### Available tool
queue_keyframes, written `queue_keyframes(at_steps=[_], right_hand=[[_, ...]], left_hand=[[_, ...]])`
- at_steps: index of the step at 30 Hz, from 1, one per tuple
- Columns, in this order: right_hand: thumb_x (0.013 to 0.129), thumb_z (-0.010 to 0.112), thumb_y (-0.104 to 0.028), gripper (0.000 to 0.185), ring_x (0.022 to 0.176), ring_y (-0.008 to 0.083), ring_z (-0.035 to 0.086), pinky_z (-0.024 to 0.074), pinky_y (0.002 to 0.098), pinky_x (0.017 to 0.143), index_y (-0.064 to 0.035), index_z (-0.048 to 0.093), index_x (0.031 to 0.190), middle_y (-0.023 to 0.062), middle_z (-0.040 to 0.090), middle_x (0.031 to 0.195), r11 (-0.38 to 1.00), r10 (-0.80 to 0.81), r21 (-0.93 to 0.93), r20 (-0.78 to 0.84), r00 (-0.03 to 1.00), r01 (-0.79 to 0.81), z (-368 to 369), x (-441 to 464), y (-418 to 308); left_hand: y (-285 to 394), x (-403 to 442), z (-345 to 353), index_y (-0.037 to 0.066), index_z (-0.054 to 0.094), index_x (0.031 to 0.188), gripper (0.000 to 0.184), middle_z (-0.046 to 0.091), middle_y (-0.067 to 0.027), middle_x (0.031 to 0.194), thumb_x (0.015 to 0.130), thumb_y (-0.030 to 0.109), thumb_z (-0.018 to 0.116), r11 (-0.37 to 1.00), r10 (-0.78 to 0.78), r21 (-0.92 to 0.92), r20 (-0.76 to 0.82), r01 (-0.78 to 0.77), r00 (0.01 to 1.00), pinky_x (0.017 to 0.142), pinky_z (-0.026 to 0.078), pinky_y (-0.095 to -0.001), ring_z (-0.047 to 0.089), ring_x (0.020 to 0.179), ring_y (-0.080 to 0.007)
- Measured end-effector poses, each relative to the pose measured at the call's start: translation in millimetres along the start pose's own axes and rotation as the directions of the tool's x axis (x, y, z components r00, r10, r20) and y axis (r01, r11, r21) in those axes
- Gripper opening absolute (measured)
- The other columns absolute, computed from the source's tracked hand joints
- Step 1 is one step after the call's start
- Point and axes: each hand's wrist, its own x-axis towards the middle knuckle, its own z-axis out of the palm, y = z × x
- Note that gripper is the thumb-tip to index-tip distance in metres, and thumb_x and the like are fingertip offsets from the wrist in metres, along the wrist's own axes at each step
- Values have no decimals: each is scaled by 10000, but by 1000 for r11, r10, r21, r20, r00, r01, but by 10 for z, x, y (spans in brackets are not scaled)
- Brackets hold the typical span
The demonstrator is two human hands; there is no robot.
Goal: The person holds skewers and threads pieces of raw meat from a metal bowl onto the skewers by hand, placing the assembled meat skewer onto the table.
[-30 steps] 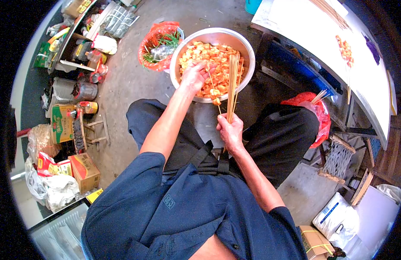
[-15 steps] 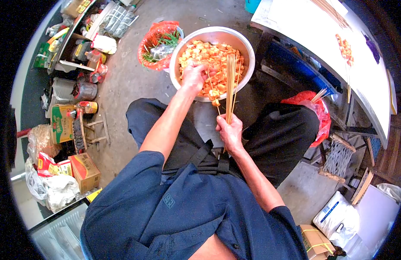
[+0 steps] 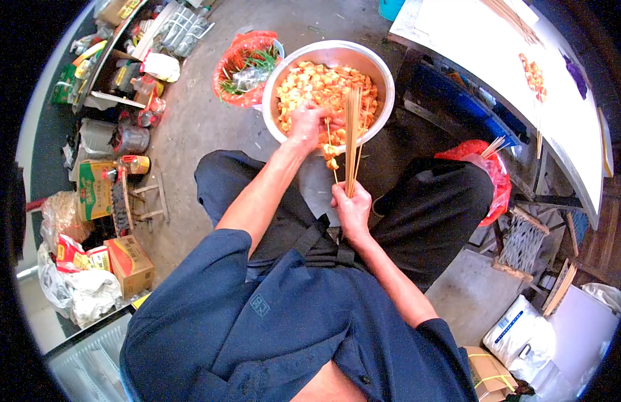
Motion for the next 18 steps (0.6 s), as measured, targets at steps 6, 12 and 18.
queue_keyframes(at_steps=[6, 12, 18], right_hand=[[852, 623, -103, 80, 373, 52, 354, 258, 221, 329, -44, 571, 836, 2, 522, 570, 949, 272, 161, 24, 962, -272, 29, -75, -130], [857, 618, -105, 82, 356, 54, 352, 263, 216, 313, -44, 564, 851, 9, 518, 569, 927, 304, 224, 26, 952, -302, 38, -104, -144], [842, 635, -109, 80, 405, 49, 412, 291, 201, 348, -46, 585, 845, 3, 545, 583, 981, 181, 89, -70, 981, -175, -36, 125, -253]], left_hand=[[-9, -58, 8, 36, 416, 814, 184, 603, -153, 739, 781, -50, 575, 1000, -18, 23, -11, 18, 1000, 455, 562, -327, 666, 572, -274], [-2, -82, -20, 17, 471, 885, 145, 629, -153, 779, 806, -32, 582, 997, -47, 70, 21, 45, 999, 548, 584, -336, 678, 642, -269], [13, 73, -79, 14, 411, 968, 197, 621, -221, 847, 849, -33, 561, 999, 35, -27, -50, -36, 998, 541, 595, -400, 687, 689, -331]])
